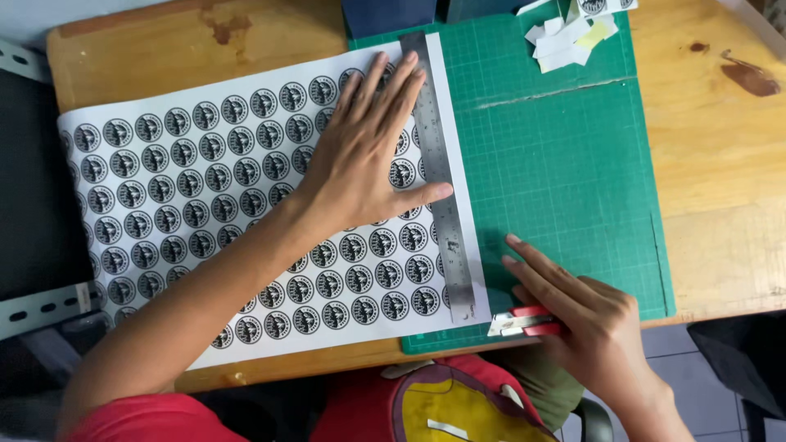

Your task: The person uses a metal ruler and a red utility knife to cut a sheet of circular stickers on a green cutting mat. They align the ruler along the sticker rows and slice through the paper to separate the stickers.

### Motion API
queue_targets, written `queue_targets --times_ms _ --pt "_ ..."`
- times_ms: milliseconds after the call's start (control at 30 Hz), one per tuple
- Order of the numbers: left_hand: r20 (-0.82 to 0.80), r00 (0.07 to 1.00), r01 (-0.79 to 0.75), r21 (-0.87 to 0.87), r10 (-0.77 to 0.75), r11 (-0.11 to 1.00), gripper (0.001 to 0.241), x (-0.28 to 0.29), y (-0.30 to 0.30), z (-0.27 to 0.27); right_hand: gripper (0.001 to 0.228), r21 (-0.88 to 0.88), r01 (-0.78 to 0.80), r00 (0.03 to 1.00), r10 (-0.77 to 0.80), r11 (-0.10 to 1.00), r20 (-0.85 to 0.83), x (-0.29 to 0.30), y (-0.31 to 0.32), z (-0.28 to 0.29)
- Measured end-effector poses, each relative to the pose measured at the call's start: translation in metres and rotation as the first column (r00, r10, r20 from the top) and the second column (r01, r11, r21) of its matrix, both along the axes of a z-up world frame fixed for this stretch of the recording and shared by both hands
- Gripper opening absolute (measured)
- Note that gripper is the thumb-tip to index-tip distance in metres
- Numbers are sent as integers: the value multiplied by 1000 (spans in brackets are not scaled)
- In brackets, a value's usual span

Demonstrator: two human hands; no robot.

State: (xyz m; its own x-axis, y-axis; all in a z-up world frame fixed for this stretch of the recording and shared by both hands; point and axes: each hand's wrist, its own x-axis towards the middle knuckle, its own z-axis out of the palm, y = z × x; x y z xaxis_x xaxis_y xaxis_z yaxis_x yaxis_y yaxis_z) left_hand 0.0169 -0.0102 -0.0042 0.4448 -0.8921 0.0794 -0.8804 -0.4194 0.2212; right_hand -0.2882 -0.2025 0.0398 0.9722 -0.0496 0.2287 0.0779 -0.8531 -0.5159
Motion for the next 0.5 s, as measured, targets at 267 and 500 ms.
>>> queue_targets --times_ms 267,500 --pt "7 1000 -1 26 0 1000 135 -1 1 1 45 -165 -94 995 84 982 -61 5 7 1" --pt "4 1000 13 29 -13 1000 135 1 1 1 53 -205 -99 991 78 974 -108 7 9 4"
